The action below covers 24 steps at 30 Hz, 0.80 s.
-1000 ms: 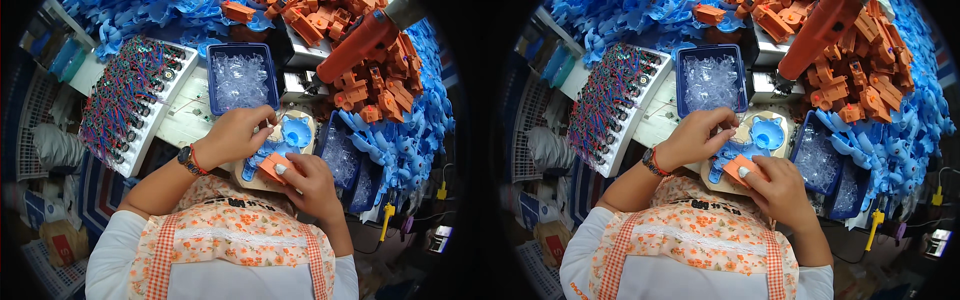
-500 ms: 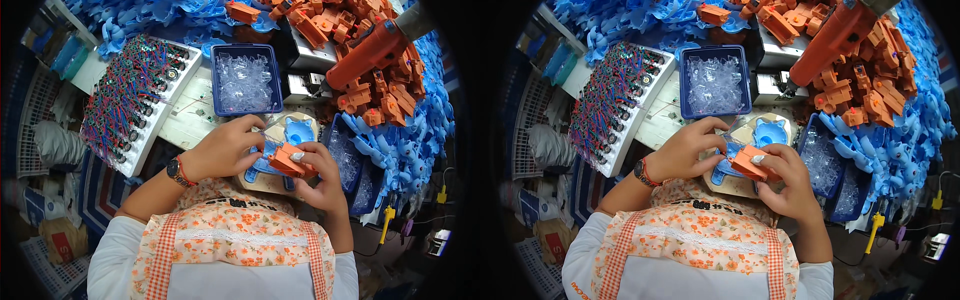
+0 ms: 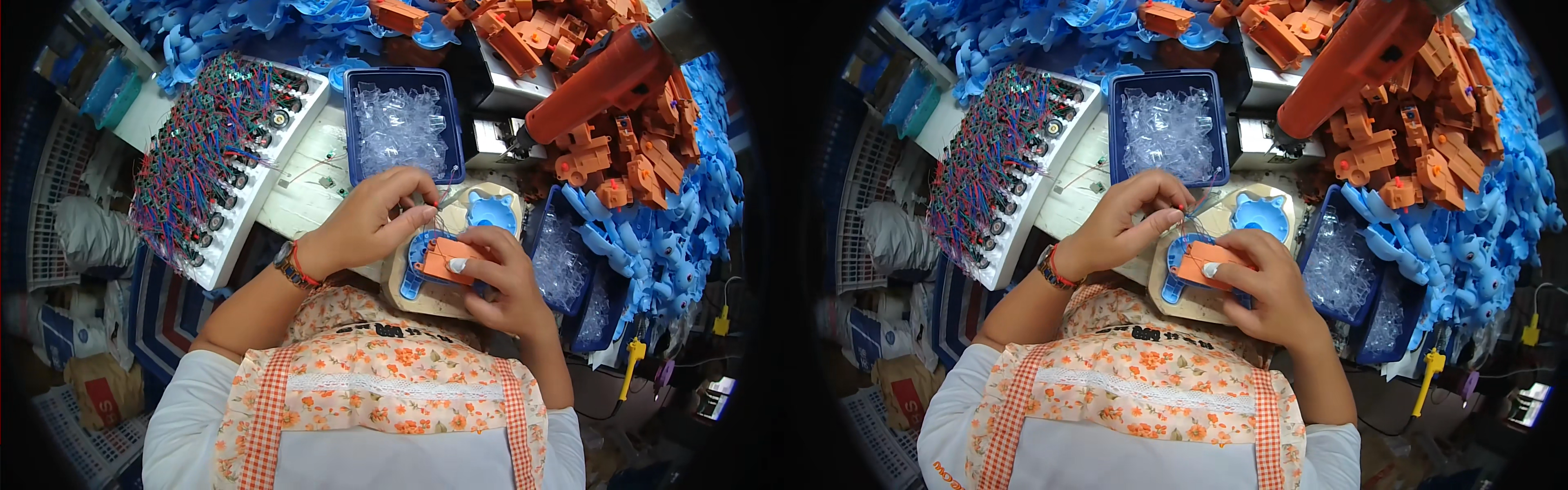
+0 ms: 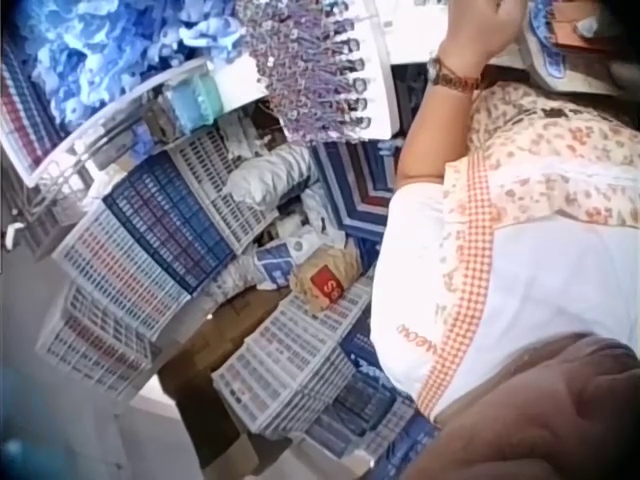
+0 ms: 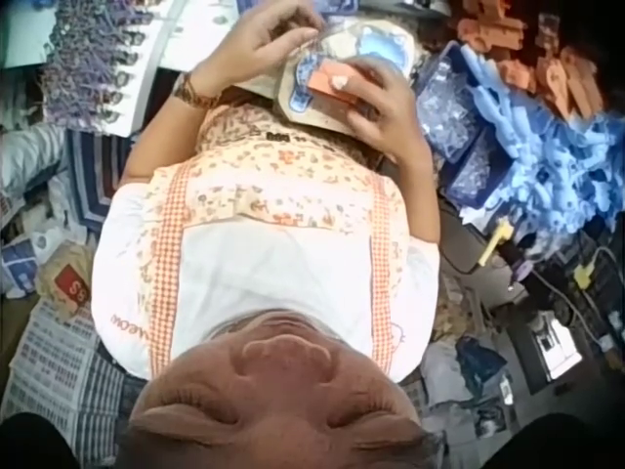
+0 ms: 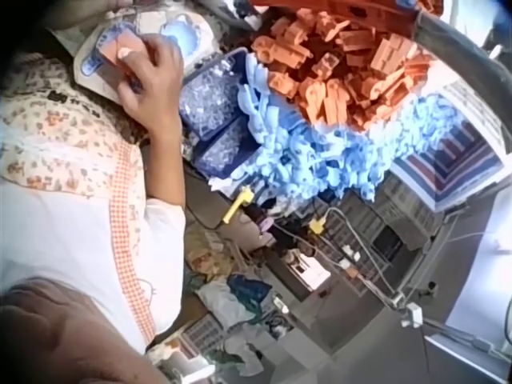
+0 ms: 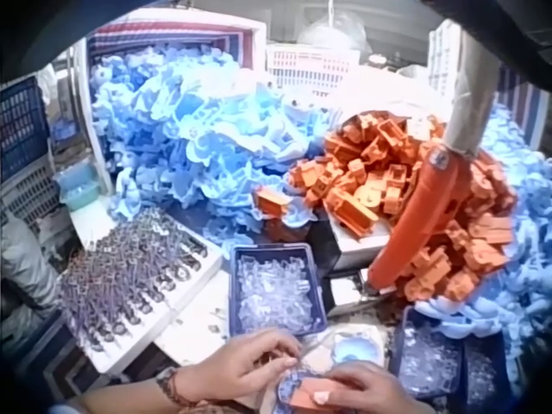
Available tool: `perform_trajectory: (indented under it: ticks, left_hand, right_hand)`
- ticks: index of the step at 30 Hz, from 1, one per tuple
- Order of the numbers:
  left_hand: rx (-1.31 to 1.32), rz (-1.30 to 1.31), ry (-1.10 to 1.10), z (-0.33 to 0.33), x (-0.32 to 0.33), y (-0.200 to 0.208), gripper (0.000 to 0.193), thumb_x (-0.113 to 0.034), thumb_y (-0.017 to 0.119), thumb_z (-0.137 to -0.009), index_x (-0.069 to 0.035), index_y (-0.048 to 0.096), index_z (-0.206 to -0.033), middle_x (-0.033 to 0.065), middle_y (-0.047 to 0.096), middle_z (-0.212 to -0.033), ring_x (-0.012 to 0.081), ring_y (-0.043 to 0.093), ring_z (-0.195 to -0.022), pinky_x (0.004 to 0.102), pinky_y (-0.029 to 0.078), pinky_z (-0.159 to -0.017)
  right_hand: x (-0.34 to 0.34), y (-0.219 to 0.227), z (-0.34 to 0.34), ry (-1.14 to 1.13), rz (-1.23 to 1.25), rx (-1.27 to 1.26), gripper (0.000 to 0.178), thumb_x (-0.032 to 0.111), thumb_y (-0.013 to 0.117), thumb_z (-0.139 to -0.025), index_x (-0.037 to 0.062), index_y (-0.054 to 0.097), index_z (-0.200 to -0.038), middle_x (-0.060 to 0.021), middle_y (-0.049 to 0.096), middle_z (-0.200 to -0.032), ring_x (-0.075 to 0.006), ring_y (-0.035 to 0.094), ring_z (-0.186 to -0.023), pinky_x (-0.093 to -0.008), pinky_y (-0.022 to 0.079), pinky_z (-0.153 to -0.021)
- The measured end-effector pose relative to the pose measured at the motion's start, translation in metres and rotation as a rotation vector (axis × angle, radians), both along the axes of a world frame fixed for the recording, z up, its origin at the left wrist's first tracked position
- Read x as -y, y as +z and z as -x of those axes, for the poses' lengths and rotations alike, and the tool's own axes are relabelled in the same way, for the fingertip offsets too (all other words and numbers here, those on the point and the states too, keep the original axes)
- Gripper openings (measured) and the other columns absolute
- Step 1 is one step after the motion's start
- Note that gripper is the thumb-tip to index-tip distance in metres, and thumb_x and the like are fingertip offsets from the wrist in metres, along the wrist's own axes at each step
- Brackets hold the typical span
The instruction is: Assembling plastic toy pony components at a factory workbench using assembly tools.
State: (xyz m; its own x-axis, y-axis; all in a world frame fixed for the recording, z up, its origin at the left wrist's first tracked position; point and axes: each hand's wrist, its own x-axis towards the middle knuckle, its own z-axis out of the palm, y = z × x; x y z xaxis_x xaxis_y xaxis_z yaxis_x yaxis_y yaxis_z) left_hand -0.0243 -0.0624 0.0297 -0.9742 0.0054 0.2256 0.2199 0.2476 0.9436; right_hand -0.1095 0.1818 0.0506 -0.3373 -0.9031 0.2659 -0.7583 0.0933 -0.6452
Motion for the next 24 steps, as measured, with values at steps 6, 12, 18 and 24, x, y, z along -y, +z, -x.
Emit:
perform_trajectory:
  ticks: [6, 12, 18, 24]
  left_hand:
    - [-0.035, 0.071, -0.045, -0.003, 0.002, 0.008, 0.022, -0.016, 0.068, -0.090, -0.001, 0.063, -0.106, 0.0082, 0.064, -0.105, 0.0123, 0.059, -0.087, 0.0256, 0.048, -0.073]
    - [-0.246, 0.311, -0.179, 0.000, 0.002, 0.016, 0.044, -0.029, 0.080, -0.076, -0.005, 0.066, -0.110, 0.0097, 0.066, -0.110, 0.0263, 0.061, -0.089, 0.0350, 0.048, -0.080]
    - [-0.274, 0.588, -0.124, -0.006, -0.013, 0.014, 0.049, -0.036, 0.083, -0.070, -0.010, 0.069, -0.110, 0.0055, 0.067, -0.113, 0.0248, 0.059, -0.091, 0.0373, 0.047, -0.080]
    - [-0.250, 0.758, -0.103, -0.007, -0.022, 0.024, 0.042, -0.032, 0.083, -0.067, -0.012, 0.072, -0.102, 0.0027, 0.066, -0.115, 0.0235, 0.057, -0.087, 0.0368, 0.047, -0.076]
  right_hand:
    - [-0.001, 0.001, 0.002, 0.011, -0.032, -0.017, 0.044, 0.001, 0.071, -0.059, 0.0110, 0.070, -0.102, -0.0144, 0.061, -0.119, -0.0356, 0.060, -0.108, -0.0433, 0.049, -0.091]
    - [-0.002, 0.017, -0.002, -0.022, -0.166, -0.084, 0.043, 0.002, 0.074, -0.061, 0.0119, 0.069, -0.102, -0.0158, 0.061, -0.125, -0.0358, 0.058, -0.115, -0.0454, 0.044, -0.097]
    - [-0.020, 0.026, -0.002, -0.224, -0.139, -0.185, 0.041, 0.016, 0.084, -0.063, 0.0088, 0.068, -0.100, -0.0148, 0.063, -0.119, -0.0343, 0.059, -0.109, -0.0451, 0.044, -0.092]
    - [-0.028, 0.017, -0.005, -0.361, -0.127, -0.308, 0.030, 0.025, 0.084, -0.067, 0.0074, 0.070, -0.087, -0.0044, 0.062, -0.088, -0.0251, 0.059, -0.086, -0.0404, 0.042, -0.081]
